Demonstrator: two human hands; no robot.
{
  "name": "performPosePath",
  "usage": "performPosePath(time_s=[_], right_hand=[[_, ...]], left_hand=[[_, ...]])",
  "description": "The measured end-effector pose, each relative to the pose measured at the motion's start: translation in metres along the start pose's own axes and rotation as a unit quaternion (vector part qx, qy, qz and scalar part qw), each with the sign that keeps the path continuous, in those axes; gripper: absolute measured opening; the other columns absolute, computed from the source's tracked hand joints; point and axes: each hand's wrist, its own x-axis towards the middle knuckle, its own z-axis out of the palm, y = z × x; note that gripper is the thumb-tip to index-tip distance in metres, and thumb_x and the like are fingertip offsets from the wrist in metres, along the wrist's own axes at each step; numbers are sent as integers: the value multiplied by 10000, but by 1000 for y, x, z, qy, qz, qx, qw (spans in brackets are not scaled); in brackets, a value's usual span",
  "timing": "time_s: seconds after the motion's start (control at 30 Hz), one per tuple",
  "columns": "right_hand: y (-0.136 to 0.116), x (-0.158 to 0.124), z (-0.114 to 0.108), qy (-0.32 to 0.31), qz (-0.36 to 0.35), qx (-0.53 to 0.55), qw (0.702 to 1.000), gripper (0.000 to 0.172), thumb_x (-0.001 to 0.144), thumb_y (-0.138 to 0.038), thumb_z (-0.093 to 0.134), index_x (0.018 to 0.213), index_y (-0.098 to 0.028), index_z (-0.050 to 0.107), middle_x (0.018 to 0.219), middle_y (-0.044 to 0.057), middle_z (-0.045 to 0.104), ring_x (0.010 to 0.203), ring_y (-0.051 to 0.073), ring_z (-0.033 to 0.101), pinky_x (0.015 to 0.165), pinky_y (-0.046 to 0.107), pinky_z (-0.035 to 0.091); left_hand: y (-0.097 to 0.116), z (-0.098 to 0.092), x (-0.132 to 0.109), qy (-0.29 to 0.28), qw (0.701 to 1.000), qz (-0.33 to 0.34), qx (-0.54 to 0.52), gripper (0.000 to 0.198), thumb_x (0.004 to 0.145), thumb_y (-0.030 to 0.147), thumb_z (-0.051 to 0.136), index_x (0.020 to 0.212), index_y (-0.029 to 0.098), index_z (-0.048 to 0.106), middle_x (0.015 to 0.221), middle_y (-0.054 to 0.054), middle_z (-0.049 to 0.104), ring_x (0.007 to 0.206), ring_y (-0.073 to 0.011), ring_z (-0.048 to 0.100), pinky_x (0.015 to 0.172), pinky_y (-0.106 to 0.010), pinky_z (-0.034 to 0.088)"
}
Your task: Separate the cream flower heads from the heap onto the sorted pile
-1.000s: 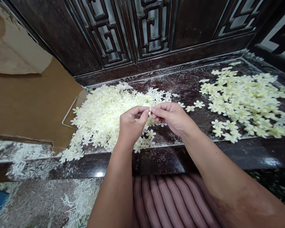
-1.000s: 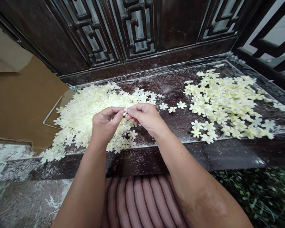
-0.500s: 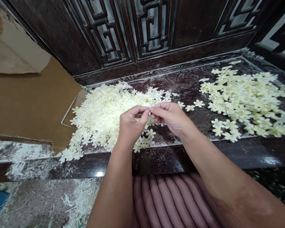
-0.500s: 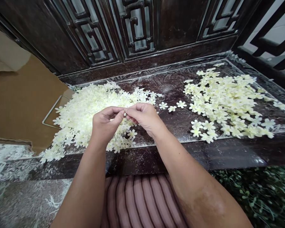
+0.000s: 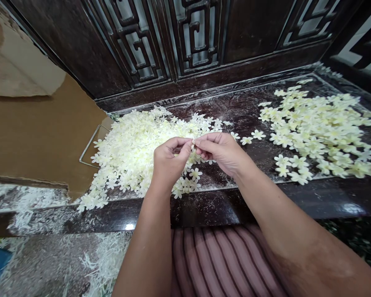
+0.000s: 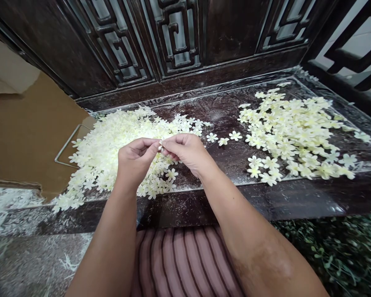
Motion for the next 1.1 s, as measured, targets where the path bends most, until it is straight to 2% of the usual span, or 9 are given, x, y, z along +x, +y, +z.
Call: performPosePath(time_s=[0.17, 0.47, 0.83, 1.1], right_hand=[[1, 1, -1, -13, -7, 8, 1000, 106, 664, -160, 740, 593, -139, 664, 510, -16, 600, 449, 44, 476, 448, 187, 389], [3, 2, -1, -41, -18, 15, 999, 186, 563, -252, 817, 589, -144, 668, 507, -20, 596, 451, 47, 467, 438, 196, 375], [1, 0, 1, -26, -5, 20, 999, 124, 639, -134, 756, 568, -143, 655, 487, -24, 593, 438, 44, 471, 436, 185, 378], [3, 1, 1, -37, -16, 13, 999, 111, 660, -126, 739, 590, -142, 655, 500, -28, 595, 438, 41, 475, 433, 182, 382]], left_hand=[[1, -1, 0, 3, 1000, 3, -6, 99, 737, 235, 627, 729, 163, 694, 666, -19, 682, 602, -102, 581, 560, -217, 499], [-1, 1, 1, 1, 1000, 1, -7, 57, 708, 201, 623, 718, 164, 664, 680, -20, 688, 609, -106, 613, 574, -216, 510], [-2, 1, 1, -1, 1000, 11, 0, 48, 706, 181, 608, 732, 167, 646, 679, -10, 676, 597, -99, 601, 533, -196, 480], [-1, 1, 1, 5, 1000, 5, 5, 43, 705, 189, 592, 717, 172, 629, 657, -2, 645, 585, -100, 576, 513, -202, 455]])
